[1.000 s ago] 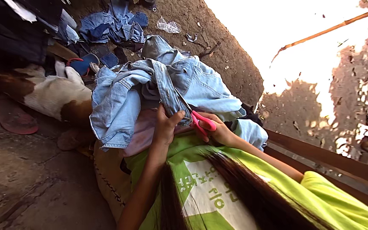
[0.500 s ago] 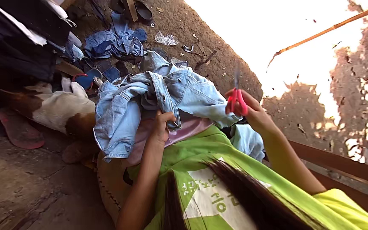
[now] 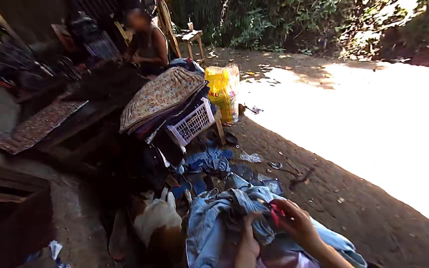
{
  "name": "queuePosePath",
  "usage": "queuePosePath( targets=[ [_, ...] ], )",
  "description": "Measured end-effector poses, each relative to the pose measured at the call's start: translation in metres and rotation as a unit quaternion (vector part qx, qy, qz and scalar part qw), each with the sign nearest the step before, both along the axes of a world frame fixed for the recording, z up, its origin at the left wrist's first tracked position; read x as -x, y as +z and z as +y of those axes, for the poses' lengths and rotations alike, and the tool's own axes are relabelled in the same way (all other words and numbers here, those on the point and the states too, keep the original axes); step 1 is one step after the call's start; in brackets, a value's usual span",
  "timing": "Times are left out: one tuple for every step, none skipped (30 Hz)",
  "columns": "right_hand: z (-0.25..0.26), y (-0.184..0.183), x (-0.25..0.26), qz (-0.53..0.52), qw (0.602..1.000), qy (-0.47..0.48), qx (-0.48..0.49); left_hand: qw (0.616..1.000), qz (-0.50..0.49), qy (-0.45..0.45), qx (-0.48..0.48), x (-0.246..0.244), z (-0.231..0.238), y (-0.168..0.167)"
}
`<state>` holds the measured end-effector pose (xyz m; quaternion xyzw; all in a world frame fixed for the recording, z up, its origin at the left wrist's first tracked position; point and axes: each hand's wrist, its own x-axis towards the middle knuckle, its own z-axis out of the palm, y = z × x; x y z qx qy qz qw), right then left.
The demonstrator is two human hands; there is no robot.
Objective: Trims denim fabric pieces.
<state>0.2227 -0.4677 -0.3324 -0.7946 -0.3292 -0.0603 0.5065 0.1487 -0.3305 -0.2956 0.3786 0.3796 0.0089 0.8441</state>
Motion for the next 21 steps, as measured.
queuePosePath(
  targets=[
    [-0.004, 0.002, 0.0, -0.007, 0.999, 0.028, -0.013, 1.0, -0.006, 0.003, 0.026, -0.002, 0.004, -0.007],
    [-0.007, 0.006, 0.002, -0.015, 0.998, 0.057, -0.02, 0.999, -0.001, -0.002, 0.044, -0.005, 0.01, -0.012],
    [-0.011, 0.011, 0.005, -0.022, 0.996, 0.085, -0.02, 0.999, 0.012, -0.01, 0.049, -0.01, 0.016, -0.016],
    [-0.014, 0.017, 0.011, -0.025, 0.993, 0.112, -0.017, 0.998, 0.026, -0.025, 0.044, -0.012, 0.02, -0.016],
    [-0.017, 0.022, 0.017, -0.023, 0.99, 0.136, -0.01, 0.998, 0.033, -0.046, 0.028, -0.013, 0.022, -0.014],
    [-0.019, 0.025, 0.024, -0.016, 0.988, 0.153, -0.004, 0.997, 0.027, -0.069, 0.012, -0.014, 0.023, -0.011],
    [-0.023, 0.027, 0.029, -0.006, 0.987, 0.158, 0.001, 0.996, 0.01, -0.092, 0.003, -0.014, 0.024, -0.009],
    [-0.027, 0.026, 0.034, 0.008, 0.989, 0.15, 0.006, 0.994, -0.013, -0.112, -0.003, -0.014, 0.025, -0.005],
    [-0.033, 0.024, 0.037, 0.02, 0.992, 0.126, 0.009, 0.991, -0.04, -0.129, -0.004, -0.014, 0.026, 0.0],
    [-0.039, 0.02, 0.04, 0.03, 0.996, 0.087, 0.011, 0.988, -0.064, -0.142, 0.003, -0.014, 0.028, 0.003],
    [-0.045, 0.014, 0.044, 0.039, 0.998, 0.04, 0.012, 0.985, -0.084, -0.148, 0.016, -0.013, 0.031, 0.006],
    [-0.052, 0.008, 0.046, 0.05, 0.999, -0.002, 0.015, 0.984, -0.099, -0.145, 0.029, -0.012, 0.032, 0.01],
    [-0.059, 0.001, 0.048, 0.062, 0.997, -0.034, 0.015, 0.983, -0.109, -0.144, 0.033, -0.01, 0.033, 0.013],
    [-0.065, -0.006, 0.05, 0.069, 0.996, -0.057, 0.018, 0.983, -0.118, -0.14, 0.03, -0.006, 0.032, 0.015],
    [-0.071, -0.013, 0.051, 0.073, 0.994, -0.075, 0.019, 0.984, -0.122, -0.132, 0.02, -0.002, 0.031, 0.016],
    [-0.074, -0.021, 0.051, 0.076, 0.993, -0.088, 0.024, 0.984, -0.125, -0.125, 0.01, 0.002, 0.029, 0.016],
    [-0.076, -0.029, 0.051, 0.082, 0.992, -0.097, 0.029, 0.985, -0.129, -0.117, 0.004, 0.004, 0.028, 0.016],
    [-0.077, -0.038, 0.049, 0.09, 0.99, -0.1, 0.037, 0.985, -0.136, -0.108, 0.001, 0.007, 0.027, 0.016],
    [-0.077, -0.045, 0.047, 0.102, 0.989, -0.097, 0.045, 0.986, -0.141, -0.094, -0.002, 0.009, 0.027, 0.015],
    [-0.076, -0.051, 0.044, 0.113, 0.988, -0.093, 0.052, 0.986, -0.146, -0.081, -0.01, 0.011, 0.028, 0.016],
    [-0.073, -0.055, 0.04, 0.119, 0.988, -0.088, 0.054, 0.986, -0.154, -0.066, -0.022, 0.013, 0.03, 0.016]
  ],
)
